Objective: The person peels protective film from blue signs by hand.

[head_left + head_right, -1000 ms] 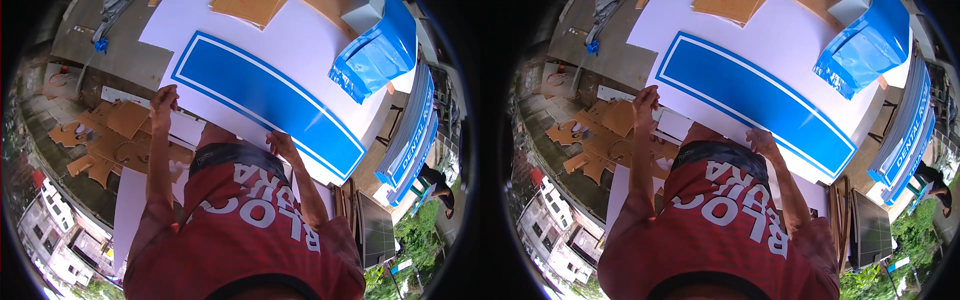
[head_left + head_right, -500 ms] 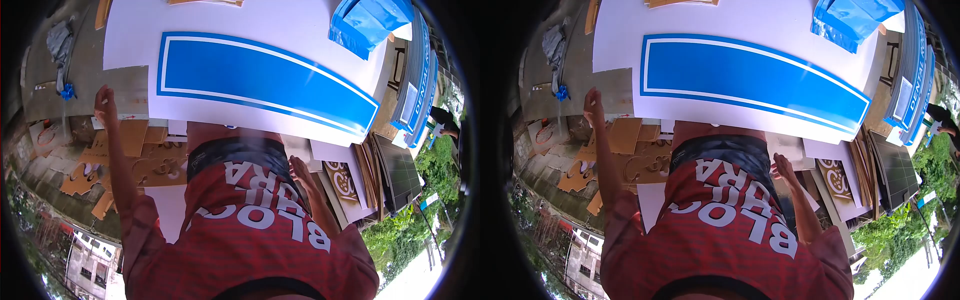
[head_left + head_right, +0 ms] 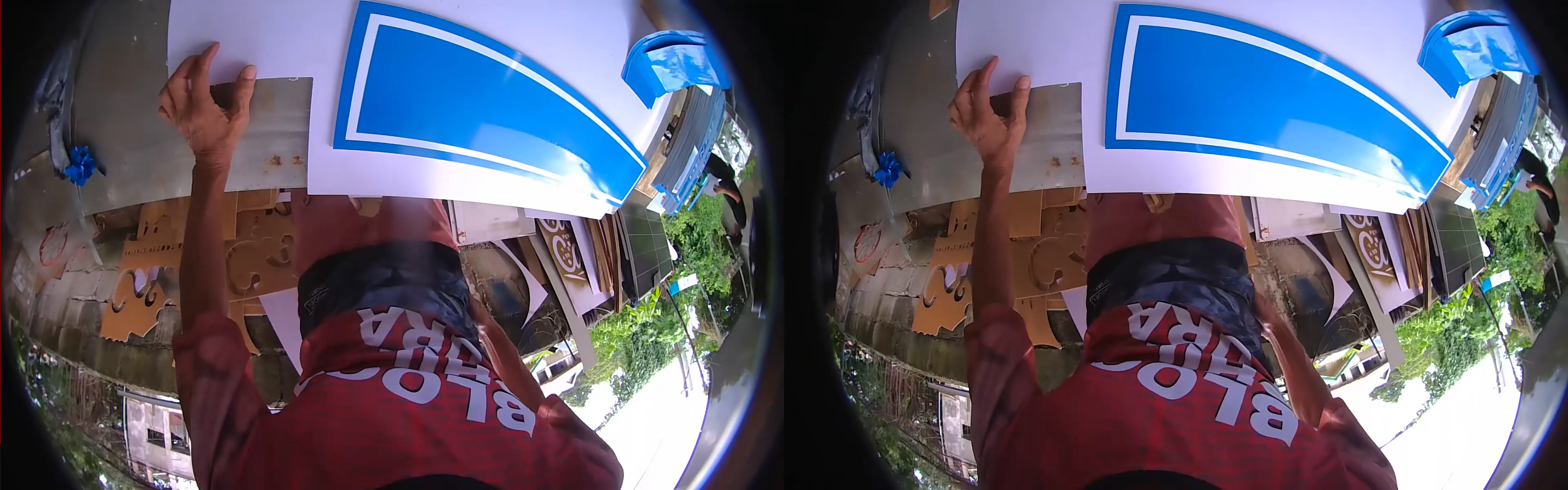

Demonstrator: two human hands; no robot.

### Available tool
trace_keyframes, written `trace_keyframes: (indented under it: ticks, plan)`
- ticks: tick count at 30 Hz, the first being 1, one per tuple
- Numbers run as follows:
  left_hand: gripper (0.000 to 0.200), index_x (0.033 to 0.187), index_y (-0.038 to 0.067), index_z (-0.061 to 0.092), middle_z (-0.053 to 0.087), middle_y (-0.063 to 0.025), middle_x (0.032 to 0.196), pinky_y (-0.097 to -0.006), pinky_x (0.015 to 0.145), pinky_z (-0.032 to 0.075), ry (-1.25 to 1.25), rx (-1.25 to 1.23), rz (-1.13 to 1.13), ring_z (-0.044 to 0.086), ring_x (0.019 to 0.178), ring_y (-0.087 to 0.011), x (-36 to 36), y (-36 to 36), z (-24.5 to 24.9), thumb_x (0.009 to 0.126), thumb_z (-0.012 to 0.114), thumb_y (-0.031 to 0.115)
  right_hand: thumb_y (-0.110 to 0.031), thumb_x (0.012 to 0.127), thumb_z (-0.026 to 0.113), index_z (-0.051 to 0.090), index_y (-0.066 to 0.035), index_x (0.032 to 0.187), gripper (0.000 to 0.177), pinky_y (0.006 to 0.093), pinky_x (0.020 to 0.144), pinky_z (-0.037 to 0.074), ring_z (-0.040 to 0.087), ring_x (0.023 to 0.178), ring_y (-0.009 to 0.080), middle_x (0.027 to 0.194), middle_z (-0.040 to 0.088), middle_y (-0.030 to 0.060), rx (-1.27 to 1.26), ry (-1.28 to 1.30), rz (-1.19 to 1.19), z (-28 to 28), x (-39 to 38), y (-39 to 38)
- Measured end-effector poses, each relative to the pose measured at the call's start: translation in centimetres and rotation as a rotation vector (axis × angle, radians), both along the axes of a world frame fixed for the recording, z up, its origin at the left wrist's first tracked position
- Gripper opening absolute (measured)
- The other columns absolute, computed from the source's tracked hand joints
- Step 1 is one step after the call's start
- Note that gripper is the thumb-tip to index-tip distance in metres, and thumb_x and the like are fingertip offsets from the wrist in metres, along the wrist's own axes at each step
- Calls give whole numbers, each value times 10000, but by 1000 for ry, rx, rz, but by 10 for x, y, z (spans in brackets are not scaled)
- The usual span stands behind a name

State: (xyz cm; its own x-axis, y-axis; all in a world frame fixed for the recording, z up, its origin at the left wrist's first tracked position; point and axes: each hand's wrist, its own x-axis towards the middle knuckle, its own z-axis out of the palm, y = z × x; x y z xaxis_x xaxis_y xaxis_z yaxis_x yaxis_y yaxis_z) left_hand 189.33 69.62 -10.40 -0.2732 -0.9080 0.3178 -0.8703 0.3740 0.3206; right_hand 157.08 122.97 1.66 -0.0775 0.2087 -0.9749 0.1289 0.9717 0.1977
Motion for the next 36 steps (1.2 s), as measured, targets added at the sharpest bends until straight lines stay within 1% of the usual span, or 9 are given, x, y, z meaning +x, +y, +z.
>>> trace_keyframes:
  ticks: [4,8,10,13,16,19,20,26,36]
  plan:
    - [516,1252,263,697,577,-8,1260,-456,1022,327,-52,6,14,482,1208,-256,3,-1,-2,831,768,553,-539,1004,506,708,4,1078,584,371,624,500,651,728,187,926,722,112,10,-14,115,7,-9,-11]
    - [495,1245,279,702,593,16,1246,-444,1000,347,-74,-21,-2,500,1197,-239,5,-2,-3,833,772,544,-471,1000,553,733,3,1059,510,369,673,513,671,761,181,911,734,108,-76,-22,486,3,-39,-49]
    - [481,1236,280,708,607,29,1230,-432,987,362,-90,-59,-4,524,1170,-226,7,-4,-5,835,772,538,-384,1001,593,735,0,1070,415,354,702,531,696,805,183,902,738,113,-345,57,519,11,-40,-117]
    - [470,1224,275,715,637,39,1210,-417,953,400,-88,-121,-28,571,1114,-213,8,-8,-8,840,769,540,-92,961,656,733,-15,1106,181,303,729,543,712,840,181,962,740,121,-664,153,464,3,-45,-194]
    - [470,1211,273,723,658,38,1200,-424,924,428,-139,-122,3,600,1086,-208,11,-9,-10,835,769,552,-43,936,664,729,-30,1133,207,315,729,545,703,839,185,965,725,126,-891,282,763,13,-42,-277]
    - [417,1206,118,666,616,-121,1213,-483,977,422,-105,-180,-16,572,1111,-324,-12,-3,9,909,712,408,38,886,667,725,-65,1180,317,322,726,539,689,833,215,942,685,128,-1168,388,906,-4,-53,-307]
    - [369,1181,61,649,590,-175,1202,-490,981,413,-75,-214,-26,557,1096,-359,-20,0,16,937,693,334,38,879,676,717,-85,1211,357,329,723,541,686,839,221,965,682,122,-1176,418,965,-6,-56,-318]
    - [327,1125,55,659,625,-170,1101,-473,886,478,-78,-367,-63,602,985,-367,-10,-4,3,942,686,325,-71,931,700,686,-116,1290,363,331,716,566,662,896,206,1091,647,114,-1478,565,1181,-40,-74,-363]
    - [301,1153,102,639,611,-143,1156,-409,931,524,-182,-374,-38,607,1044,-328,-9,0,3,969,671,337,-111,953,678,690,-127,1292,340,315,693,557,606,860,190,1068,592,115,-1673,637,1477,-65,-63,-419]
